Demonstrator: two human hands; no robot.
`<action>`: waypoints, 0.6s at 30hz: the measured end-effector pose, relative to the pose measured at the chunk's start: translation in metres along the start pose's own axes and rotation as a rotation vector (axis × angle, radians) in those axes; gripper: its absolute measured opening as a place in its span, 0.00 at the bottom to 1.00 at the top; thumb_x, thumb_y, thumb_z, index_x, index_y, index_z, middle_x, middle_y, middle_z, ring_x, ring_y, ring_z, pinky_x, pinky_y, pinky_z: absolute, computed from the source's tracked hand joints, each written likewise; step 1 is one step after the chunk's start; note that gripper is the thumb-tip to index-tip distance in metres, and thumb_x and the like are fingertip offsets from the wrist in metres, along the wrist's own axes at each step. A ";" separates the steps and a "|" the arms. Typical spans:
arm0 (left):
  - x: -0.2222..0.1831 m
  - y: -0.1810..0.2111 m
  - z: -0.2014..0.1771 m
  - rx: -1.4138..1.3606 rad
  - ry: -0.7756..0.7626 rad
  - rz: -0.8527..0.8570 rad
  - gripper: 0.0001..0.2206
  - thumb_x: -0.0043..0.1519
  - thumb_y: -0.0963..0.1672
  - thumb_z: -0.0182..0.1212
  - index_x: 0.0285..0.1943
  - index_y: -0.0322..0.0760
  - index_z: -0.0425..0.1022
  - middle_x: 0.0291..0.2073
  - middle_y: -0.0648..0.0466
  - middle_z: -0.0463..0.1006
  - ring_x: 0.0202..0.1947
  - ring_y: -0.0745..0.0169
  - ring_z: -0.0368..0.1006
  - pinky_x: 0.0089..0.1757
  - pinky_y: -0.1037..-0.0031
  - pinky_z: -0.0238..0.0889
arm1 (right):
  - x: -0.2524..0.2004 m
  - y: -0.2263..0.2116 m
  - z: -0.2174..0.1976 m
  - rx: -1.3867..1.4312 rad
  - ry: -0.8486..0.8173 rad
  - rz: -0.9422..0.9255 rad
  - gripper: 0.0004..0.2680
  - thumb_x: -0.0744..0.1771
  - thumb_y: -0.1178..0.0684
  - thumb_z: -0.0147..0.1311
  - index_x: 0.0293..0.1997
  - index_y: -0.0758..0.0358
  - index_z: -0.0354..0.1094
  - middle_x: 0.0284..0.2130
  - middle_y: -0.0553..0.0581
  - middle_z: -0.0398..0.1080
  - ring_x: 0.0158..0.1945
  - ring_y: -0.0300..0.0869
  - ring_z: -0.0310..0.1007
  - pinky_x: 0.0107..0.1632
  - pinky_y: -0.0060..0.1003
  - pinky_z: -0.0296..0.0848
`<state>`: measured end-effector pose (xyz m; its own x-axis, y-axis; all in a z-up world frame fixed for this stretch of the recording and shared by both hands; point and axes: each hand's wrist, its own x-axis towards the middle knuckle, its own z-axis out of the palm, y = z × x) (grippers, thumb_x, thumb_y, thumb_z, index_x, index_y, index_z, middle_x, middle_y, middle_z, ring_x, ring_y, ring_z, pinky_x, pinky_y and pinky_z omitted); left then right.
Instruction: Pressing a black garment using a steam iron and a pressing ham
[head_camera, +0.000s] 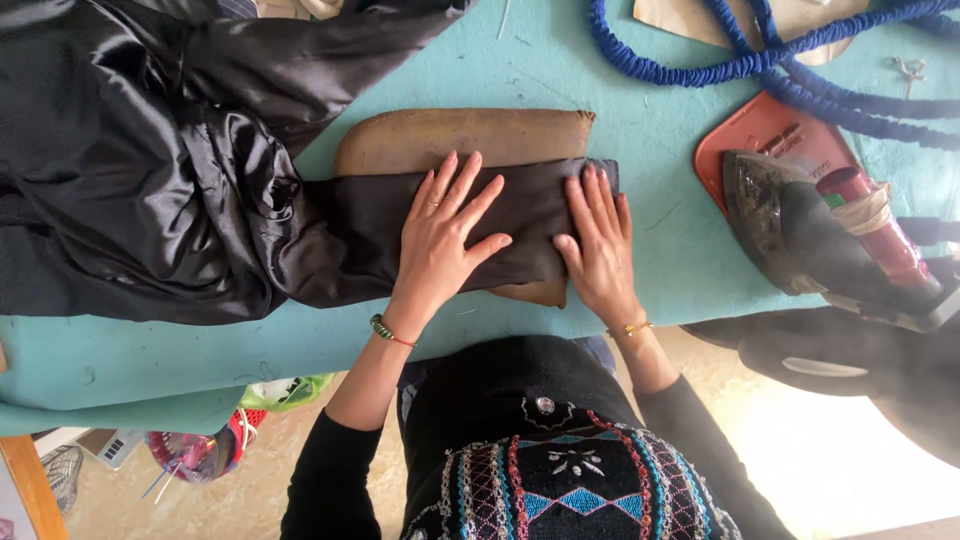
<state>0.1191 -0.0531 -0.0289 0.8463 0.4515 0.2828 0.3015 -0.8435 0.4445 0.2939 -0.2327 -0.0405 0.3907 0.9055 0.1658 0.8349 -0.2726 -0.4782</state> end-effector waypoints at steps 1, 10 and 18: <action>-0.001 -0.002 0.003 0.006 -0.015 -0.010 0.32 0.62 0.58 0.66 0.76 0.53 0.66 0.77 0.51 0.57 0.77 0.46 0.47 0.70 0.55 0.43 | -0.003 0.002 -0.001 0.019 -0.013 0.025 0.25 0.73 0.36 0.33 0.79 0.58 0.45 0.77 0.65 0.43 0.79 0.54 0.39 0.75 0.53 0.40; 0.002 -0.001 0.002 0.001 -0.054 -0.037 0.34 0.60 0.59 0.68 0.76 0.53 0.67 0.78 0.51 0.52 0.78 0.46 0.44 0.71 0.55 0.40 | 0.001 -0.023 -0.003 -0.070 0.134 -0.056 0.23 0.70 0.40 0.53 0.74 0.54 0.57 0.63 0.64 0.58 0.67 0.60 0.56 0.66 0.56 0.59; 0.002 -0.005 0.006 0.013 -0.068 -0.045 0.37 0.57 0.59 0.71 0.76 0.55 0.65 0.79 0.53 0.49 0.79 0.47 0.41 0.72 0.55 0.40 | 0.006 -0.023 -0.007 -0.253 0.115 -0.193 0.18 0.70 0.31 0.43 0.66 0.33 0.69 0.47 0.55 0.61 0.50 0.53 0.65 0.53 0.51 0.67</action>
<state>0.1219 -0.0501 -0.0359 0.8597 0.4684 0.2039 0.3452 -0.8269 0.4440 0.2799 -0.2238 -0.0222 0.2456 0.9095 0.3353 0.9617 -0.1852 -0.2021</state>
